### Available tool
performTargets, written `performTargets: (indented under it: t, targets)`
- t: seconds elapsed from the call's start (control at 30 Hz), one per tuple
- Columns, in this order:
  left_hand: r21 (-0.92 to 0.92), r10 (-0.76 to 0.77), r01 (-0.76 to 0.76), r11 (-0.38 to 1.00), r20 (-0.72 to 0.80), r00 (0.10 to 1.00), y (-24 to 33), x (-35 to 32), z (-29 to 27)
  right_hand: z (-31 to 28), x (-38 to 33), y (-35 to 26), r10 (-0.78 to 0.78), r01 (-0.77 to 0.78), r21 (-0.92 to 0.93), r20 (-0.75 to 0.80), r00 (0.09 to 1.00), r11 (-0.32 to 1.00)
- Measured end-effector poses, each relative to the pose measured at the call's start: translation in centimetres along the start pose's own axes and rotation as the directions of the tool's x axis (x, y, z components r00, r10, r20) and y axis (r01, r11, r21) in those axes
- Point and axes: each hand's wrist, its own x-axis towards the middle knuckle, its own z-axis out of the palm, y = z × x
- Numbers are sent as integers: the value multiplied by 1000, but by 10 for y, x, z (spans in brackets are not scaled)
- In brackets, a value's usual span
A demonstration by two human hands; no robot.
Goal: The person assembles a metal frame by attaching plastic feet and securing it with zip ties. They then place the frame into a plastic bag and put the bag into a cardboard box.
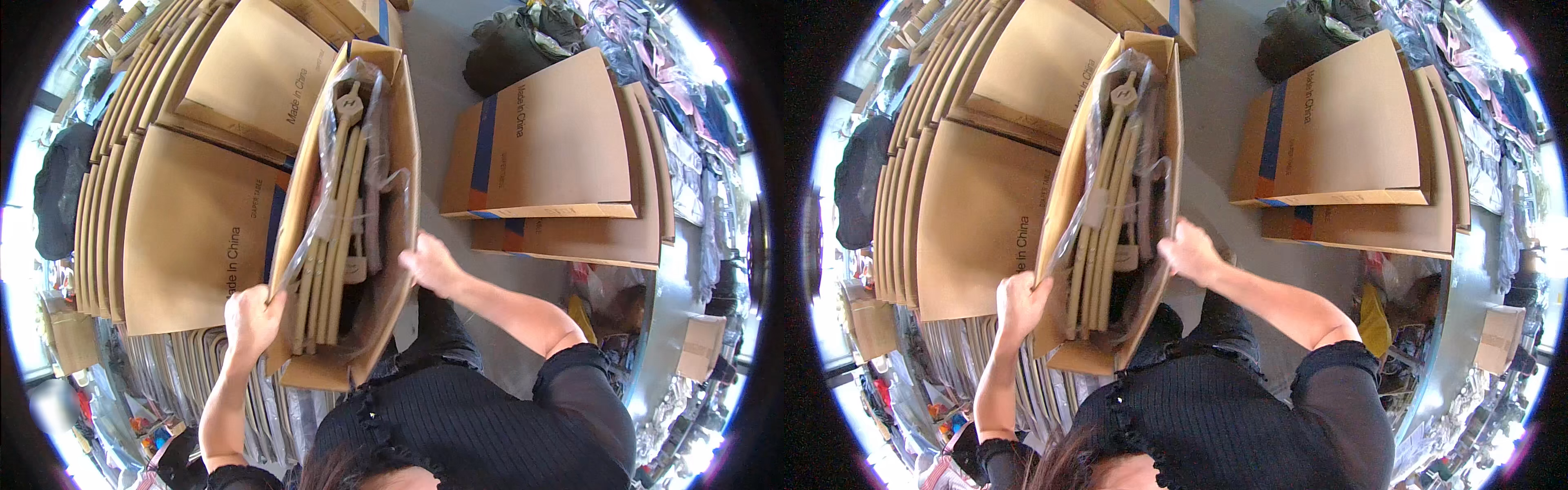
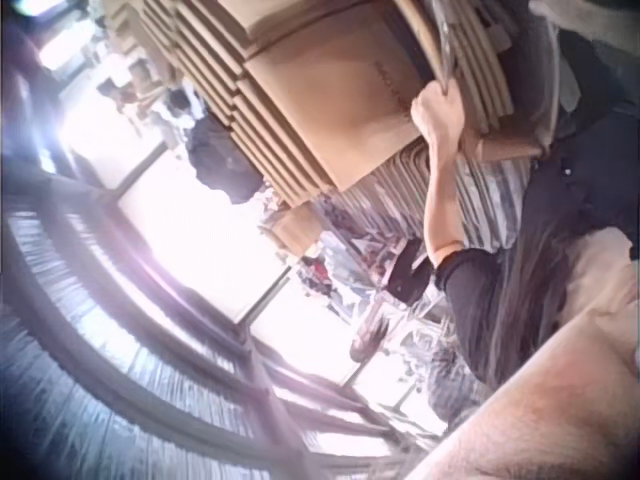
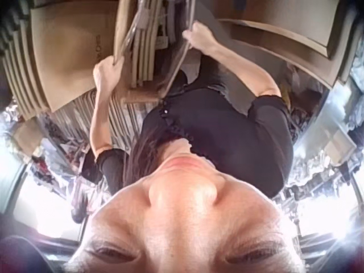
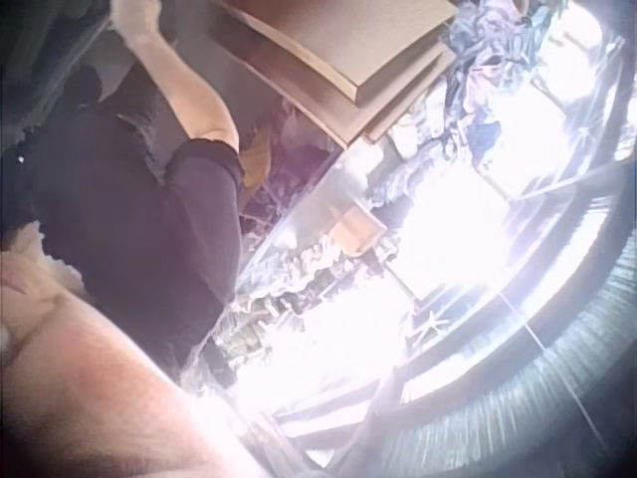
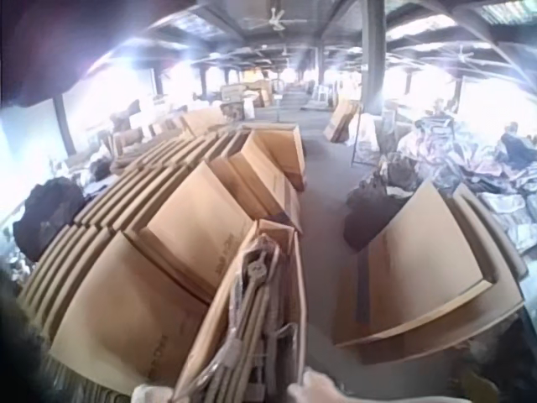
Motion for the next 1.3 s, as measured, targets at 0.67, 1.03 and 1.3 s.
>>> performTargets:
  t: [0.67,1.03,1.3]
  targets:
    - [-130,212,-230,964,-143,967,212,58,48,-235,22,22,-323,311,-100,-143,935,945]
    - [-219,596,-613,759,-145,790,286,181,93,-338,37,16,-275,148,-296,-451,849,944]
    - [-681,806,-482,551,283,520,370,229,205,-378,40,120,-1,-244,-158,-842,540,957]
